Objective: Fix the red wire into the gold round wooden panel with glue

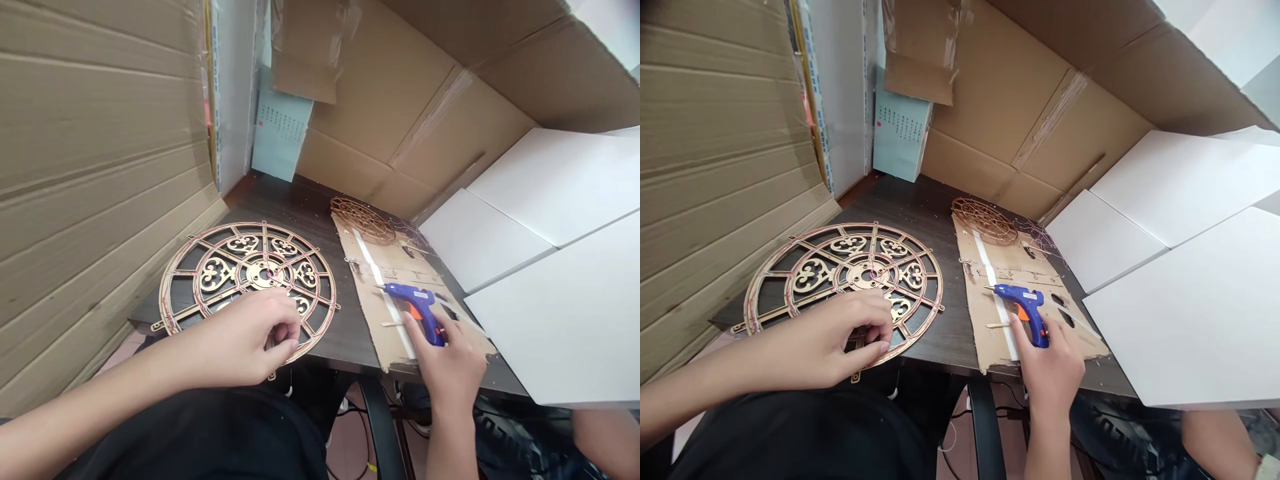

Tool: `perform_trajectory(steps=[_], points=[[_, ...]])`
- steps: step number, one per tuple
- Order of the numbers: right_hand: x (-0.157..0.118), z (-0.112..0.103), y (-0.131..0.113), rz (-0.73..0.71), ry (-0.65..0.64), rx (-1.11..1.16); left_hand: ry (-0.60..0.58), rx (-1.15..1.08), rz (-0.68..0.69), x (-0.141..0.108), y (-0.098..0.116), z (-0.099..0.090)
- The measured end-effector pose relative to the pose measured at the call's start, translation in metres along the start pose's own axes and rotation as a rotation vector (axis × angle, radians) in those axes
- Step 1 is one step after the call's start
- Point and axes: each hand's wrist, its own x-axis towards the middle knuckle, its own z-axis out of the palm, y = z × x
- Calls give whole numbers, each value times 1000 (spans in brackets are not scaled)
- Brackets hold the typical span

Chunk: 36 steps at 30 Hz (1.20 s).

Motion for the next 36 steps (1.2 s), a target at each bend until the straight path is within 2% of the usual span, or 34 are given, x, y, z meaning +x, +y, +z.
perform_trajectory(steps=[2,5,6,8,10,16,20,25,29,32,36], points=[[1,-2,4,28,-44,20,0,-4,4,0,0,0],[5,-11,3,-99,-9,133,1,21,12,-1,0,0],[6,-16,1,-167,-58,184,-3,34,17,-1,0,0],[9,-24,-3,-269,-239,271,-15,59,30,-2,0,-1],[10,-30,-5,-307,-383,302,-27,81,40,-5,1,-3],[13,-31,-11,-311,-468,298,-42,187,65,-13,2,-9],[20,-30,-18,-345,-544,348,-6,223,83,-22,1,-5],[21,-40,-58,-313,-606,580,130,174,153,-38,-7,-1],[15,-46,-102,-284,-589,967,208,155,216,-44,-8,-3],[16,-44,-125,-183,-572,1165,332,201,323,-52,-4,-3],[13,-35,-140,-1,-651,1339,438,319,398,-72,-2,9]])
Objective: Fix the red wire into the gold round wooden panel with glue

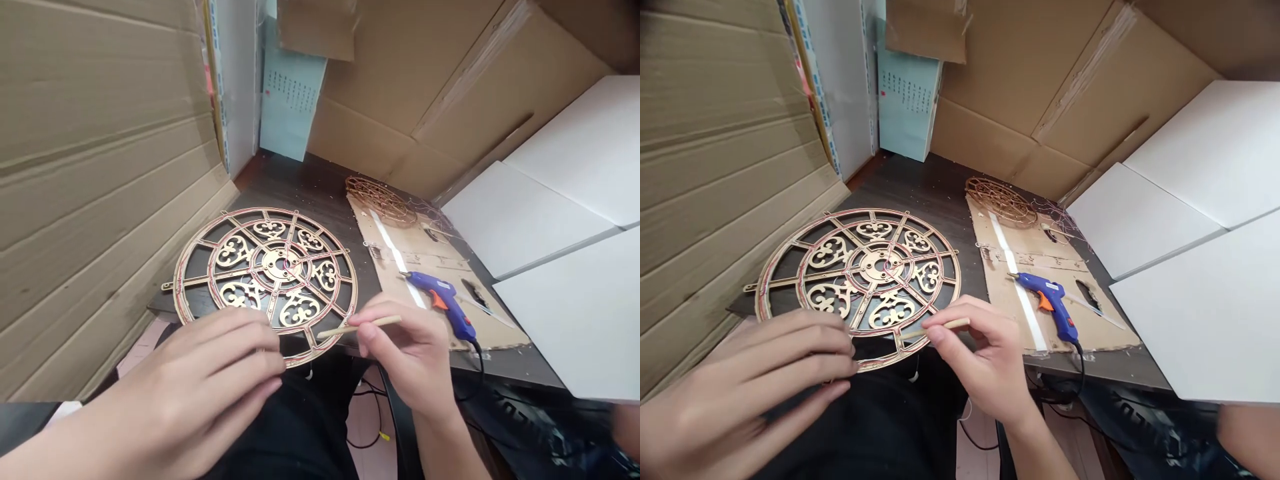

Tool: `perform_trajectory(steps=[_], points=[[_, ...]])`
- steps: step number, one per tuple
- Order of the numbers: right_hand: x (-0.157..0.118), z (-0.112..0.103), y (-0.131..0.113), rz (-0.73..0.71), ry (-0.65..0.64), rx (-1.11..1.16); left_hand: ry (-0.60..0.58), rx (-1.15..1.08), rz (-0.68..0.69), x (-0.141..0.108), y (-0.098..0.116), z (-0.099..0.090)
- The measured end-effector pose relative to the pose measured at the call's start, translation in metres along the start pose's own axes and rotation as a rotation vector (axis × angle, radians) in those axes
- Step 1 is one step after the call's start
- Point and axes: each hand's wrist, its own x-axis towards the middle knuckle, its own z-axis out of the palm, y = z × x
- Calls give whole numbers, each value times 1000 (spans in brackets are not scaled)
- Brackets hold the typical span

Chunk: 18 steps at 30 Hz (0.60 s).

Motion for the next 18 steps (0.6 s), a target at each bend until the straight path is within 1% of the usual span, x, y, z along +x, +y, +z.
perform_trajectory(steps=[3,6,9,12,18], points=[[-7,13,9,79,19,211,15,44,-3,-15,2,5],[-18,23,16,117,35,314,-4,67,22,-21,-3,10],[-23,26,20,148,31,337,-5,94,63,-20,-8,14],[-21,25,19,170,1,333,-11,96,69,-19,-10,14],[-15,24,15,151,-51,244,-19,105,75,-20,-10,14]])
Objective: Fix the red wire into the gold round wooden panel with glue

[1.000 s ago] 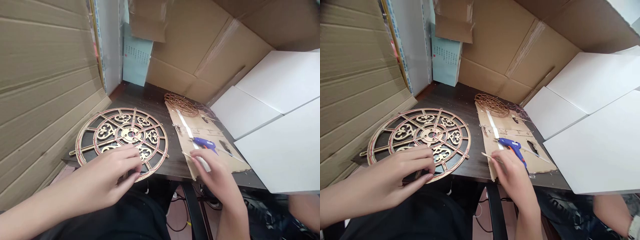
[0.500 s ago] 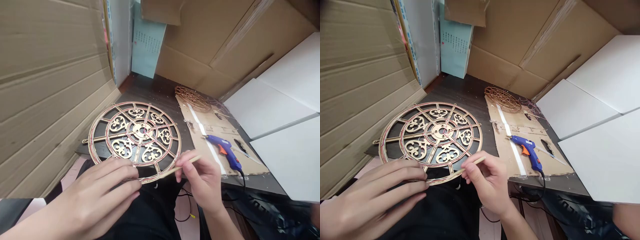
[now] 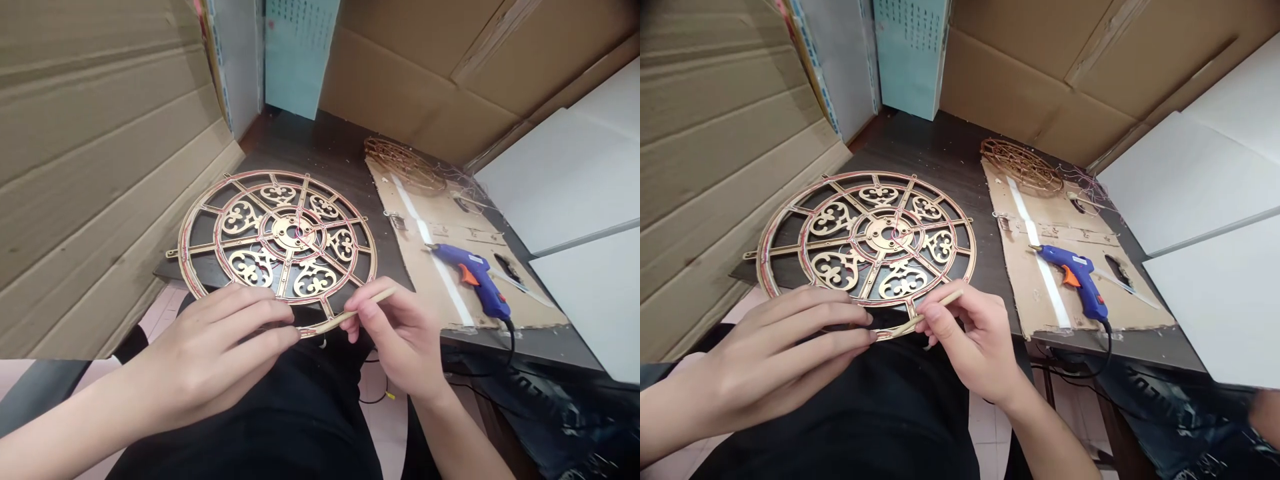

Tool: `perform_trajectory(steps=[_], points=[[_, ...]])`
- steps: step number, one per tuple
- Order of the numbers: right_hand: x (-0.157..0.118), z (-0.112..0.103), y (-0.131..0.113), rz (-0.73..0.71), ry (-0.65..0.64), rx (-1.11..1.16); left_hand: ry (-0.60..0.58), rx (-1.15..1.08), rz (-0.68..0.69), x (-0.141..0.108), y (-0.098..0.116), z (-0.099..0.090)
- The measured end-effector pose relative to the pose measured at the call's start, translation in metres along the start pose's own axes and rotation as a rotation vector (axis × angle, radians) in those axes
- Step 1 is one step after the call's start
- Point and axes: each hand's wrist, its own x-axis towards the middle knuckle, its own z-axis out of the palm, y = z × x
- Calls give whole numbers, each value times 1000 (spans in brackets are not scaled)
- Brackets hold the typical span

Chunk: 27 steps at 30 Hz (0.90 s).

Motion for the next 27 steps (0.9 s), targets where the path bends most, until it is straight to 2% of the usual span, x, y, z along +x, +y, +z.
perform_trajectory(steps=[14,27], points=[[1,0,0,-44,-26,-54,6,-35,-28,3,1,2],[1,1,-1,-28,-18,-57,-6,-17,-17,6,2,2]])
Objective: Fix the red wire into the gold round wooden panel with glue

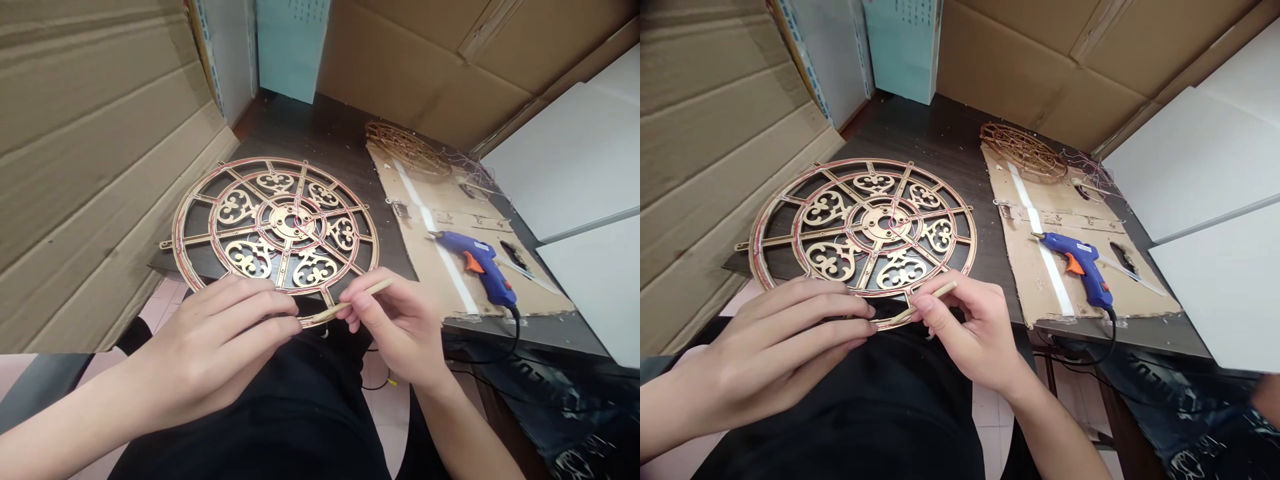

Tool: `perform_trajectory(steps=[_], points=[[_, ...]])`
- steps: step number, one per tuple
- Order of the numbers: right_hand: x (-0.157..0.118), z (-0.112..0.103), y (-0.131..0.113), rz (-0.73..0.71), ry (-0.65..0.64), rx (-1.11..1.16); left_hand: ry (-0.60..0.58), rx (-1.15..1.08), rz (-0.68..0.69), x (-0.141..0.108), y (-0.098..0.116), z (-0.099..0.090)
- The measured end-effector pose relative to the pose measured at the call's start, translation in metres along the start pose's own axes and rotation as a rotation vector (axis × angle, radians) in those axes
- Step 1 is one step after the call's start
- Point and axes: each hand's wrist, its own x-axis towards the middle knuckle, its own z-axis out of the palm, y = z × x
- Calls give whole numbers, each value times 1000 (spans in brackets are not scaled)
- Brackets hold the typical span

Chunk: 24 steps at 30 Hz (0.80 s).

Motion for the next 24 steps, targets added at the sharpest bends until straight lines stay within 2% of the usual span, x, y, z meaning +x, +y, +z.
perform_trajectory(steps=[16,24], points=[[0,-1,-3,6,-17,-40,-16,-30,-23,2,3,-2],[-2,0,1,8,14,-66,-12,-1,-19,1,2,-1]])
